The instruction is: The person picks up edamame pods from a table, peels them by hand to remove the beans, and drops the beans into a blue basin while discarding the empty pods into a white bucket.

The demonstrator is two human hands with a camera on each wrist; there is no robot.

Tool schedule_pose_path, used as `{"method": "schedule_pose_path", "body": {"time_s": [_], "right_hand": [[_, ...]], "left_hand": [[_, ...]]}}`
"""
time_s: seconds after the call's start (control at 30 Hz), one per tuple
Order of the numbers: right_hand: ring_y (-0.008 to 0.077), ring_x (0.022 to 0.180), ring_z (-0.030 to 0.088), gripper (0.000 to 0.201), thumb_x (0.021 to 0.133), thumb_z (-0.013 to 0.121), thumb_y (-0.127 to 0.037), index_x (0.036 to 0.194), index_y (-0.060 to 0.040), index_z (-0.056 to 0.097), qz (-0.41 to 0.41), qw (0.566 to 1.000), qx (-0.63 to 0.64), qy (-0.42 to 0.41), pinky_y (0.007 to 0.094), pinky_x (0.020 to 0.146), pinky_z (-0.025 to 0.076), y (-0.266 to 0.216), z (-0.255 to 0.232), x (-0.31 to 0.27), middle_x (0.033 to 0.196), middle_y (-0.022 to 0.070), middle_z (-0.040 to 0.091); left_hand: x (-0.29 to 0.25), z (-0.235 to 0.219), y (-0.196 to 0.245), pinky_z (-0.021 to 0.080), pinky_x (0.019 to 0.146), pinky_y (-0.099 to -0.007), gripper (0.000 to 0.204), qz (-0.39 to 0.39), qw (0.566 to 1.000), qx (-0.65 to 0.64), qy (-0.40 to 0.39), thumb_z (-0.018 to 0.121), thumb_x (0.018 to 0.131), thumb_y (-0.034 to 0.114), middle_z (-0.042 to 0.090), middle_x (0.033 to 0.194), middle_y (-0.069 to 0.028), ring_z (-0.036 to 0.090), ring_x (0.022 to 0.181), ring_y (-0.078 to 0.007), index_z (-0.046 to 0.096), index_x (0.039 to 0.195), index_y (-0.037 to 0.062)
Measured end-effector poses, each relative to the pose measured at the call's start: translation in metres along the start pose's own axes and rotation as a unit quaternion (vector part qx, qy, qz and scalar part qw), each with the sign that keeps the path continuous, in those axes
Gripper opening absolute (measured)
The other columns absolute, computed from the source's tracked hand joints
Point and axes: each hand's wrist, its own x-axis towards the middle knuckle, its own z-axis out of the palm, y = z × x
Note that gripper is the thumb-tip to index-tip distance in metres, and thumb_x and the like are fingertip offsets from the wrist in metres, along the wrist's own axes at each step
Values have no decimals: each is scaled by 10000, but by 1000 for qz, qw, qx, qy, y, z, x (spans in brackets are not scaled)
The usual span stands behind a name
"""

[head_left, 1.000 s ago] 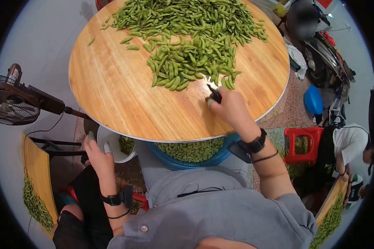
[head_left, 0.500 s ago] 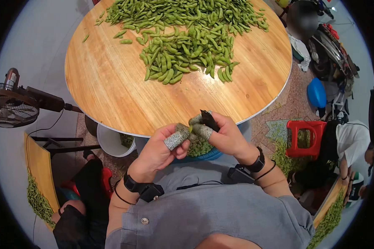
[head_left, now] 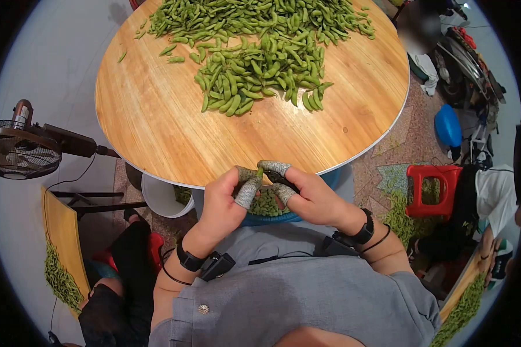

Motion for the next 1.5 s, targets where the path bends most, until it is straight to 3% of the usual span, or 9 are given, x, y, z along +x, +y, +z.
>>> {"method": "schedule_pose_path", "body": {"time_s": [0.2, 0.27, 0.43, 0.63, 0.87, 0.93, 1.03, 1.13, 1.5], "right_hand": [[32, 573, 410, 448, 909, 409, -39, 1351, -112, 422, 96, 973, 208, -36, 181, 503, 338, 1, -1, 4, 769, -32, 507], [14, 514, 350, 427, 933, 413, -65, 1353, -144, 421, 173, 927, 326, -65, 168, 446, 276, -4, -2, 2, 732, -38, 483], [14, 483, 291, 391, 948, 408, -109, 1330, -192, 419, 227, 873, 423, -89, 176, 425, 221, -6, -9, 0, 706, -39, 445], [12, 503, 296, 371, 952, 419, -117, 1315, -189, 432, 228, 902, 362, -49, 168, 426, 229, -8, -2, -2, 716, -50, 459], [14, 522, 331, 386, 940, 424, -108, 1319, -181, 437, 203, 923, 325, -29, 167, 444, 258, -8, -1, -7, 725, -57, 460], [36, 532, 381, 304, 893, 404, -71, 1176, -107, 508, 107, 951, 288, -24, 188, 446, 299, -4, 0, -11, 735, -31, 491], [66, 559, 452, 299, 860, 449, -72, 1148, -67, 530, 131, 936, 325, -40, 219, 478, 366, 4, -3, -15, 766, 3, 549], [105, 608, 515, 305, 845, 527, -119, 1139, -36, 531, -124, 974, -42, 186, 264, 540, 430, 27, 9, -7, 773, 44, 576], [169, 604, 544, 241, 770, 664, -207, 836, -1, 557, 14, 996, -78, 32, 315, 568, 440, 13, -6, -12, 650, 109, 547]], "left_hand": [[2, -6, -1, 448, 565, -231, 116, 366, 799, 474, 50, 577, 907, 127, 608, 758, -11, 548, 627, -86, 575, 919, 12], [-2, -3, 8, 440, 542, -239, 117, -27, 999, -40, -9, 580, 902, 132, 599, 723, -18, 529, 578, -99, 574, 888, 16], [9, -11, -7, 433, 528, -216, 134, -97, 909, -380, -145, 595, 905, 168, 605, 722, -12, 528, 587, -72, 593, 915, 35], [8, 1, 4, 463, 549, -357, 200, 308, 854, 415, 58, 692, 730, 85, 562, 690, -147, 585, 630, -305, 595, 896, 26], [9, 10, 1, 436, 512, -352, 122, 348, 771, 527, 83, 645, 789, 92, 555, 668, -116, 542, 562, -267, 558, 843, 25], [2, 15, 6, 394, 483, -285, 103, -45, 999, -16, 4, 500, 922, 122, 506, 639, -41, 500, 522, -162, 543, 891, 34], [1, 10, 9, 362, 484, -221, 199, -118, 955, -268, -51, 427, 977, 188, 493, 639, 14, 459, 523, -89, 551, 908, 48], [-2, 8, 5, 367, 484, -226, 139, -94, 989, -107, -35, 466, 944, 137, 501, 635, 3, 440, 520, -69, 553, 906, 36], [-14, 5, 10, 432, 616, -257, 122, -54, 971, 5, -231, 465, 910, 104, 543, 752, -37, 516, 655, -122, 532, 950, 11]]}}
